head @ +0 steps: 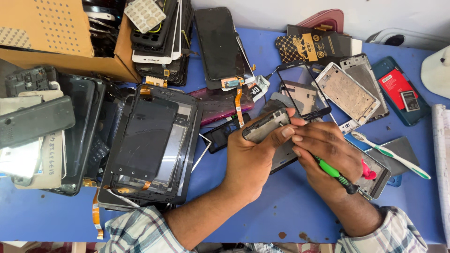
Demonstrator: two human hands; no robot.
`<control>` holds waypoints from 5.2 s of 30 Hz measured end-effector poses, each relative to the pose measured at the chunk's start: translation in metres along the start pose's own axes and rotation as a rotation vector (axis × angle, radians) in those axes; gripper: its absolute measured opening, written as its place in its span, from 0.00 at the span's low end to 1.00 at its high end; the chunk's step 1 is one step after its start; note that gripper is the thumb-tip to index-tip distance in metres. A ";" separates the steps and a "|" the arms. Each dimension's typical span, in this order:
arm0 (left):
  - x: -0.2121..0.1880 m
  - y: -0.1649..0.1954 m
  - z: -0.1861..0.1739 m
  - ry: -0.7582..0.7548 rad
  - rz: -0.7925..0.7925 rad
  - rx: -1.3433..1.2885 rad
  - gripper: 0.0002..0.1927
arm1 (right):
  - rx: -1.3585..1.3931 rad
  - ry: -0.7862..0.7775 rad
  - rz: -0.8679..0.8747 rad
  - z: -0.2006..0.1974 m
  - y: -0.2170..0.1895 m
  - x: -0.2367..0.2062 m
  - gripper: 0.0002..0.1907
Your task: The person holds a disassembled phone frame on a cluttered workbench and uses a green-handled screwdriver to pry and unscrew components from the phone housing, working around its edges and turning the frame over to reach different sides.
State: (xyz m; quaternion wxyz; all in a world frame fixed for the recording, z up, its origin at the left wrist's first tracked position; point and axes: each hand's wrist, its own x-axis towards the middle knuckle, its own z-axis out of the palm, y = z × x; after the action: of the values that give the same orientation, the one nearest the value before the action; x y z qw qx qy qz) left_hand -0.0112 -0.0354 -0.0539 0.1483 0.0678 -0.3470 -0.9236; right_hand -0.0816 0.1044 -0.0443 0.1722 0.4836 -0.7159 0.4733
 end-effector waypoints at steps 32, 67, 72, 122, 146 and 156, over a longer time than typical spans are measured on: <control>0.002 0.006 0.003 -0.009 -0.065 0.056 0.17 | 0.142 0.012 0.116 -0.002 0.005 -0.004 0.06; 0.002 0.005 -0.001 0.037 -0.054 0.014 0.14 | 0.026 0.041 0.039 0.012 0.000 -0.005 0.11; 0.002 0.007 0.003 0.025 -0.078 0.007 0.14 | 0.041 0.020 0.015 0.006 0.002 -0.001 0.11; 0.006 0.005 0.000 0.077 -0.019 0.077 0.10 | 0.016 0.003 0.031 0.012 0.000 -0.001 0.11; 0.003 0.006 0.001 0.000 0.057 0.240 0.10 | -0.050 0.015 0.018 0.007 -0.001 -0.003 0.11; 0.002 0.009 0.003 -0.006 0.000 0.134 0.12 | -0.019 0.015 0.010 0.006 0.002 -0.003 0.10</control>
State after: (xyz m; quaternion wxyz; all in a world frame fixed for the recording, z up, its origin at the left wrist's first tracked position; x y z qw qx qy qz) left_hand -0.0121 -0.0402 -0.0458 0.1426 0.0747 -0.4086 -0.8984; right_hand -0.0807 0.1010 -0.0498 0.1797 0.4749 -0.7215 0.4708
